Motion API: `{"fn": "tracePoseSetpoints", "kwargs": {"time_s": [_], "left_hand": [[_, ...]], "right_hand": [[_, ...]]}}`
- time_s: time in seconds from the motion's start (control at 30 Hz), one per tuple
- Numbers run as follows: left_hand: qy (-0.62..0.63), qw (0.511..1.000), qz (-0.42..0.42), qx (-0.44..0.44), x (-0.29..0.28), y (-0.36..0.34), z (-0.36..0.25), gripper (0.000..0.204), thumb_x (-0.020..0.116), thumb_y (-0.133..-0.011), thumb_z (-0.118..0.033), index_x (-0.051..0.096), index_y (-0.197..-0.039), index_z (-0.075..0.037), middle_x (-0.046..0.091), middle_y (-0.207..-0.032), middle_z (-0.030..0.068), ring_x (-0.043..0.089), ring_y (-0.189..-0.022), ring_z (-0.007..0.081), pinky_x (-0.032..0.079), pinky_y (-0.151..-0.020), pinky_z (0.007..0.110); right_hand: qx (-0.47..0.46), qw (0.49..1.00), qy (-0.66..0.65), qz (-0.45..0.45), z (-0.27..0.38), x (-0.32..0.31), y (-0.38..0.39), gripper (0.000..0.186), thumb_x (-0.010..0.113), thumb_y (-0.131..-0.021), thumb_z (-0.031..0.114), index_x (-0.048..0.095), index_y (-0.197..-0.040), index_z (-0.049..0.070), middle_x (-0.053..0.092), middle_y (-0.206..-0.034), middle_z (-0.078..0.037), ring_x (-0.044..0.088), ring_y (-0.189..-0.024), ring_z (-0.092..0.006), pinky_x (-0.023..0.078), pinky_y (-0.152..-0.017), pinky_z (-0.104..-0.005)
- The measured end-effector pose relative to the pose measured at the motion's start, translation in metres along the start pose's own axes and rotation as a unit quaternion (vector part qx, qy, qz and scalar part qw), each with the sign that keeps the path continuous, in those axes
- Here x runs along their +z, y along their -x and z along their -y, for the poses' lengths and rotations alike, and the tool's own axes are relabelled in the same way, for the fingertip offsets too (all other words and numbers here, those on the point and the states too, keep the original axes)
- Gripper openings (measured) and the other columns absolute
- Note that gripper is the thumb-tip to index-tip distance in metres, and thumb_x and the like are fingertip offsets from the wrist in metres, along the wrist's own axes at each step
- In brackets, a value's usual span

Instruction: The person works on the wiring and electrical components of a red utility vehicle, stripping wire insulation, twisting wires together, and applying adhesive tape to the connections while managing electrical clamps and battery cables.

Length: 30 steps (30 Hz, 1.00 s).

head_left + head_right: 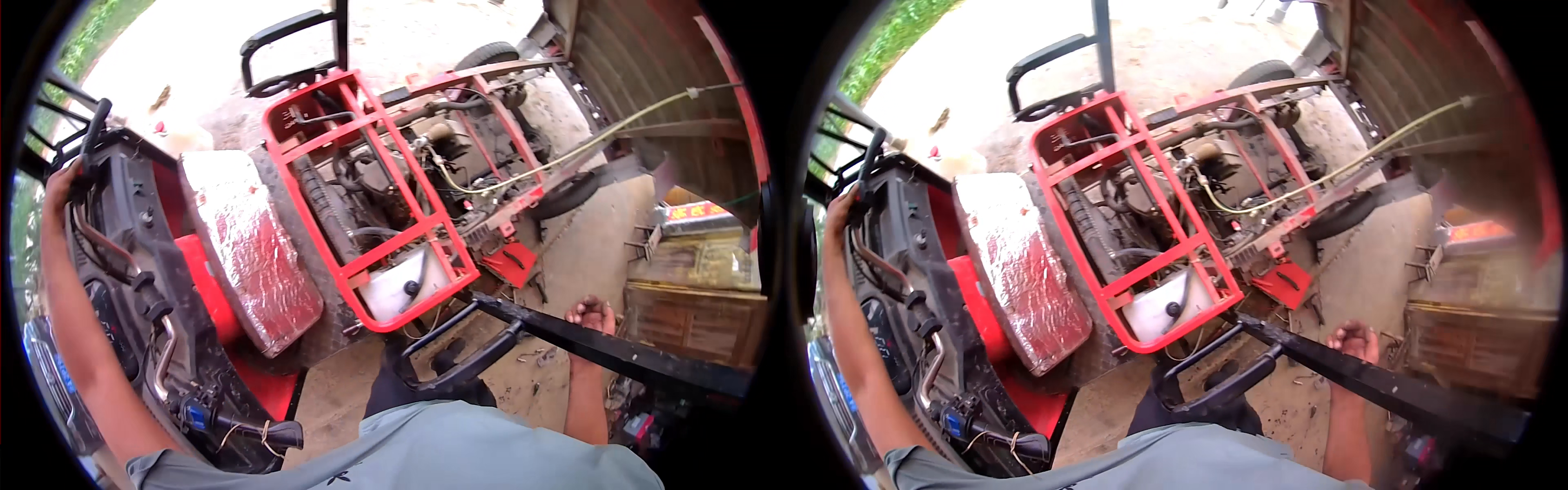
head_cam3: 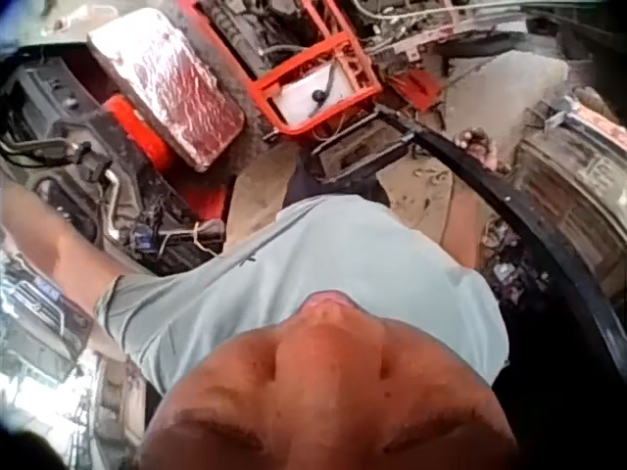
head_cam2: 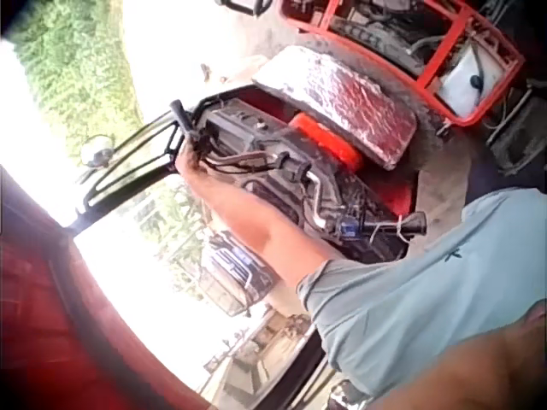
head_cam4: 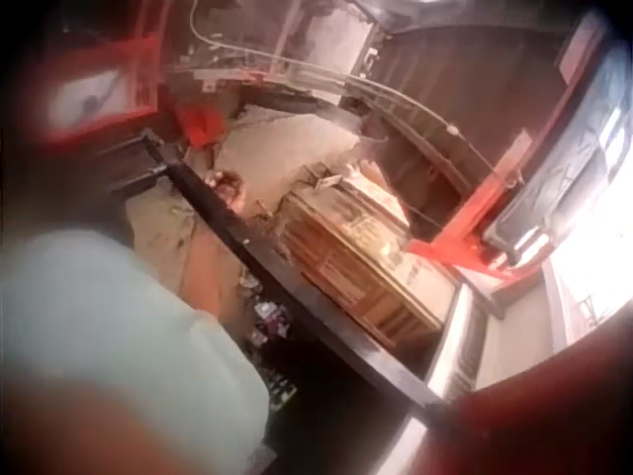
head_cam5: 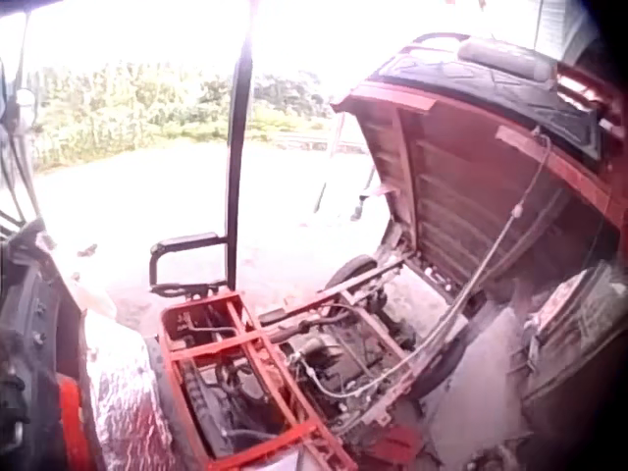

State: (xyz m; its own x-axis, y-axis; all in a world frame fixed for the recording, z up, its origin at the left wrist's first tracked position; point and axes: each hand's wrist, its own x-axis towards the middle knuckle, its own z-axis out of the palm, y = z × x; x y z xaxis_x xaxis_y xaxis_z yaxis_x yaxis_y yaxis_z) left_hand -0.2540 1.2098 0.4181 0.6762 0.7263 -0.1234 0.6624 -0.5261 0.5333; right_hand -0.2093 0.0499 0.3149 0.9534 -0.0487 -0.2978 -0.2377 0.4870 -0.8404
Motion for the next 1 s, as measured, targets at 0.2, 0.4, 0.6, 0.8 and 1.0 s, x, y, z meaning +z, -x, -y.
{"fn": "tracePoseSetpoints", "kwargs": {"time_s": [0.2,0.4,0.6,0.8,1.0], "left_hand": [[-0.036,0.999,0.004,0.008,0.026,-0.056,0.037,0.063,0.077,-0.089,-0.052,0.071,-0.115,0.005,0.075,-0.095,0.0123,0.069,-0.08,0.0179,0.054,-0.072,0.033],[-0.138,0.988,-0.073,-0.003,0.039,-0.068,0.049,0.068,0.077,-0.088,-0.05,0.066,-0.123,0.008,0.074,-0.1,0.0167,0.07,-0.084,0.0225,0.055,-0.077,0.036],[-0.286,0.943,-0.168,0.043,0.066,-0.088,-0.02,0.074,0.076,-0.088,-0.048,0.06,-0.13,0.01,0.073,-0.104,0.0211,0.071,-0.088,0.0271,0.056,-0.081,0.04],[-0.185,0.971,0.0,0.152,0.119,0.025,-0.19,0.04,0.071,-0.093,-0.033,0.066,-0.095,0.007,0.065,-0.082,0.0111,0.059,-0.073,0.0186,0.048,-0.067,0.038],[-0.234,0.912,-0.003,0.338,0.215,0.295,-0.453,0.041,0.068,-0.091,-0.031,0.071,-0.107,0.007,0.072,-0.103,0.0231,0.069,-0.099,0.0344,0.053,-0.092,0.043]], "right_hand": [[-0.008,0.999,-0.003,-0.038,0.007,0.004,0.016,0.046,0.042,-0.107,0.035,0.067,-0.102,-0.003,0.065,-0.087,-0.013,0.057,-0.073,-0.022,0.05,-0.073,-0.0375],[-0.008,1.0,-0.008,-0.008,0.01,0.007,0.016,0.046,0.042,-0.106,0.035,0.068,-0.102,-0.004,0.065,-0.087,-0.013,0.057,-0.073,-0.0216,0.049,-0.074,-0.0373],[0.01,0.999,-0.014,-0.034,0.012,-0.011,0.015,0.047,0.04,-0.105,0.037,0.065,-0.098,-0.002,0.065,-0.083,-0.012,0.057,-0.072,-0.0215,0.05,-0.074,-0.0362],[0.004,1.0,-0.021,0.011,0.007,-0.001,0.001,0.045,0.044,-0.104,0.037,0.067,-0.095,0.0,0.065,-0.08,-0.011,0.057,-0.07,-0.0205,0.051,-0.073,-0.0351],[-0.014,0.996,0.071,0.052,-0.01,-0.028,-0.005,0.041,0.046,-0.107,0.037,0.065,-0.099,0.001,0.065,-0.084,-0.007,0.059,-0.074,-0.0165,0.053,-0.074,-0.0323]]}}
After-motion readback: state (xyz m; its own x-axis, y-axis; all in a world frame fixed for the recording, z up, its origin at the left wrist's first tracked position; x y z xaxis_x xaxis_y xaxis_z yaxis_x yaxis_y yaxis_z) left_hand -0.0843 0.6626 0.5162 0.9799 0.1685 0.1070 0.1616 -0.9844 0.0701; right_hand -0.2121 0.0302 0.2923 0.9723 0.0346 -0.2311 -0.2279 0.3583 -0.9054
